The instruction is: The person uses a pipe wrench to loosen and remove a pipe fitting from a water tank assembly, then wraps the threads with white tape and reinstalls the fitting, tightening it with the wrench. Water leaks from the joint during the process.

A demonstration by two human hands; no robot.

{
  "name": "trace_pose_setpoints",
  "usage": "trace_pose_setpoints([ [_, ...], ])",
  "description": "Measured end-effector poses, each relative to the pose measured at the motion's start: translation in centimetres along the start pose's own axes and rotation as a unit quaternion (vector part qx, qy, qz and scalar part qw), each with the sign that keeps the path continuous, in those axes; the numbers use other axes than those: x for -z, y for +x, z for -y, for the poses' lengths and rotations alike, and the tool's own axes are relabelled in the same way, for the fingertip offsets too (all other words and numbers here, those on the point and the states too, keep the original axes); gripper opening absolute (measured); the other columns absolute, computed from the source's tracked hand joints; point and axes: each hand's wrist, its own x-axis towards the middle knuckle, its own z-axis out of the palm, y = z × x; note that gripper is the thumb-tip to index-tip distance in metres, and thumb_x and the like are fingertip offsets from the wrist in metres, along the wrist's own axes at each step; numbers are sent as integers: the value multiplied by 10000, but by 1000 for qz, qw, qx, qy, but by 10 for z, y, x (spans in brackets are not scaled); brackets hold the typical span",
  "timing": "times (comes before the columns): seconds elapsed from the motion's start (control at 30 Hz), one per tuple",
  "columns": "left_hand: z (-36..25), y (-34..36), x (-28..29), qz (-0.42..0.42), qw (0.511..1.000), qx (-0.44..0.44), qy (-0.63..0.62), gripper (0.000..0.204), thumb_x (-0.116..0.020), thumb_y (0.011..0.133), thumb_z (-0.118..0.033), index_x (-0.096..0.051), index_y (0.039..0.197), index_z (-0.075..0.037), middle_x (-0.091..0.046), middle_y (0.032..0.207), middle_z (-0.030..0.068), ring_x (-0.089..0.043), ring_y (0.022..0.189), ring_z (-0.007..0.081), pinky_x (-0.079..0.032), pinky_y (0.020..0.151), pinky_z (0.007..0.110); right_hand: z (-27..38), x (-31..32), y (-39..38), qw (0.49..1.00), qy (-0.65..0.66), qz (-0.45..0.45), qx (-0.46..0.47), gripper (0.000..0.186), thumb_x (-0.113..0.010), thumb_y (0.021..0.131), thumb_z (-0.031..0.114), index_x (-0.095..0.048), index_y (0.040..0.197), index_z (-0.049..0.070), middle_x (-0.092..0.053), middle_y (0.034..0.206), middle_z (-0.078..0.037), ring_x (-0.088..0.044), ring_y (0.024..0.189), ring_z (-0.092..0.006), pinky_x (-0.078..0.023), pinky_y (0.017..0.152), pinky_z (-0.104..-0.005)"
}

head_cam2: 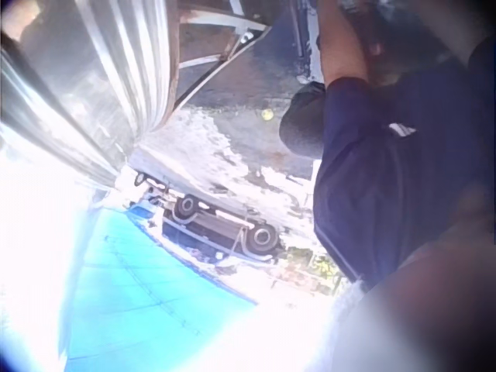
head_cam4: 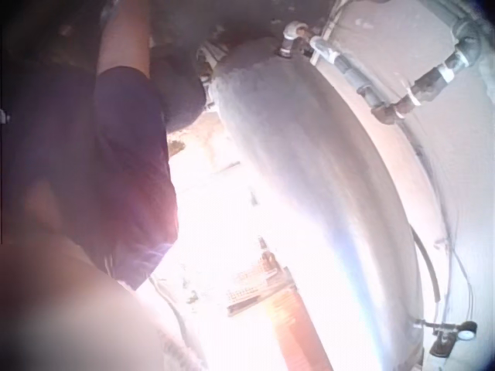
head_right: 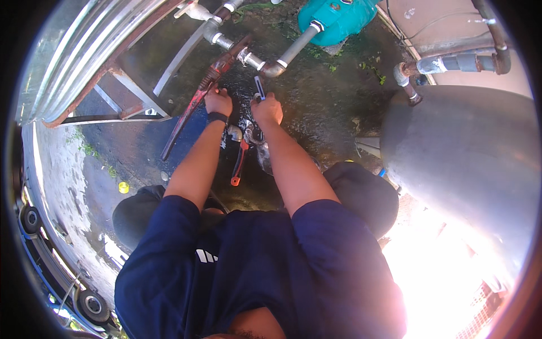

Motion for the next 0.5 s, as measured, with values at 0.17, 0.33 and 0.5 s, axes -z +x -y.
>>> trace_pose_setpoints([
  [0.17,25,27,-23,-7,997,-75,33,193,-657,881,-190,-730,1059,-168,-699,965,152,-621,926,398,-493,818,535,3,-3,1,997,-63,25,30,574,-814,769,443,-631,1139,44,-727,1049,-220,-699,1030,-397,-553,890,-489],
  [0.33,39,27,-44,-35,991,-114,57,142,-644,855,-135,-721,966,-88,-683,962,194,-629,961,395,-522,820,505,10,-13,2,992,-115,30,46,553,-827,758,441,-674,1124,56,-724,1084,-213,-699,1039,-389,-557,901,-481],
  [0.5,47,23,-42,-42,994,-102,-9,155,-670,853,-182,-690,905,-37,-648,953,273,-683,831,432,-567,713,502,15,-24,0,989,-136,35,50,454,-806,756,345,-707,1085,48,-720,1097,-215,-697,1050,-388,-559,909,-466],
])
